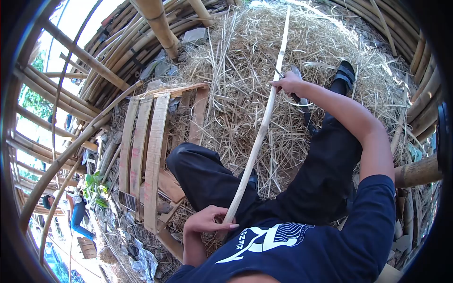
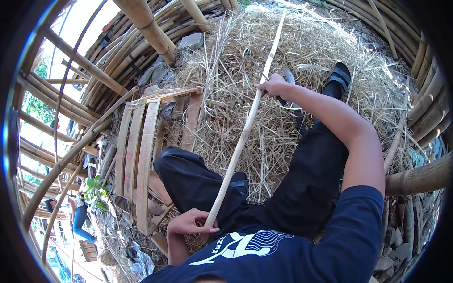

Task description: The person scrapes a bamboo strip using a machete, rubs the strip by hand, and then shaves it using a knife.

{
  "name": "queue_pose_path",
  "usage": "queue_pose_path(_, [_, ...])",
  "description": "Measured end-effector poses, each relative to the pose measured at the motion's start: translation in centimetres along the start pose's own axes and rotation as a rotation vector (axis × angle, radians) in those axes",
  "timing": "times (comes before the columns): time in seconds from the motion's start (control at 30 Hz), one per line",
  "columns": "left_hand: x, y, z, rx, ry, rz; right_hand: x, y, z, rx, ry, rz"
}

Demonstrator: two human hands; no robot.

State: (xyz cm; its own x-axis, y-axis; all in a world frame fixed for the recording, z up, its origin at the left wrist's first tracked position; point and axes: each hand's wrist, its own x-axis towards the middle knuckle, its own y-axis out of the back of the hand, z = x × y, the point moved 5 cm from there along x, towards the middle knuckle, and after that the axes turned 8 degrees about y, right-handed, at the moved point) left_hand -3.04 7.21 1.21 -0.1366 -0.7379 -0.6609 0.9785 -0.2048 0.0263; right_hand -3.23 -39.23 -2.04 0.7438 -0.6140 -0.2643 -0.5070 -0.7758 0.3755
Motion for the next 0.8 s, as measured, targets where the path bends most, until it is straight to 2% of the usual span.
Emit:
queue_pose_path(0.27, [2.9, 3.1, 2.8, -0.288, -0.089, 0.359, 0.0, -0.6, 0.0, -0.058, -0.013, 0.017])
queue_pose_path(0.4, [7.3, 5.8, 5.1, -0.272, -0.070, 0.390, -0.4, -1.7, 0.0, -0.051, -0.022, 0.011])
queue_pose_path(0.53, [12.5, 7.7, 7.7, -0.297, -0.022, 0.304, -1.2, -2.4, -1.2, -0.049, -0.002, 0.007])
queue_pose_path(0.6, [15.0, 7.8, 8.2, -0.461, -0.018, 0.121, -0.8, -2.9, -0.7, 0.012, 0.015, -0.015])
queue_pose_path(0.63, [15.4, 7.3, 8.9, -0.617, -0.008, 0.113, -0.8, -3.0, -0.5, 0.001, -0.006, -0.027])
queue_pose_path(0.73, [17.2, 7.5, 9.1, -0.680, -0.104, 0.002, -1.8, -3.0, -0.8, -0.037, 0.054, -0.157])
queue_pose_path(0.77, [17.5, 7.4, 8.4, -0.712, -0.094, 0.114, -2.2, -2.7, -0.7, -0.043, 0.046, -0.161])
queue_pose_path(0.8, [17.6, 7.4, 8.1, -0.726, -0.091, 0.110, -2.9, -2.3, -1.1, -0.161, 0.096, -0.198])
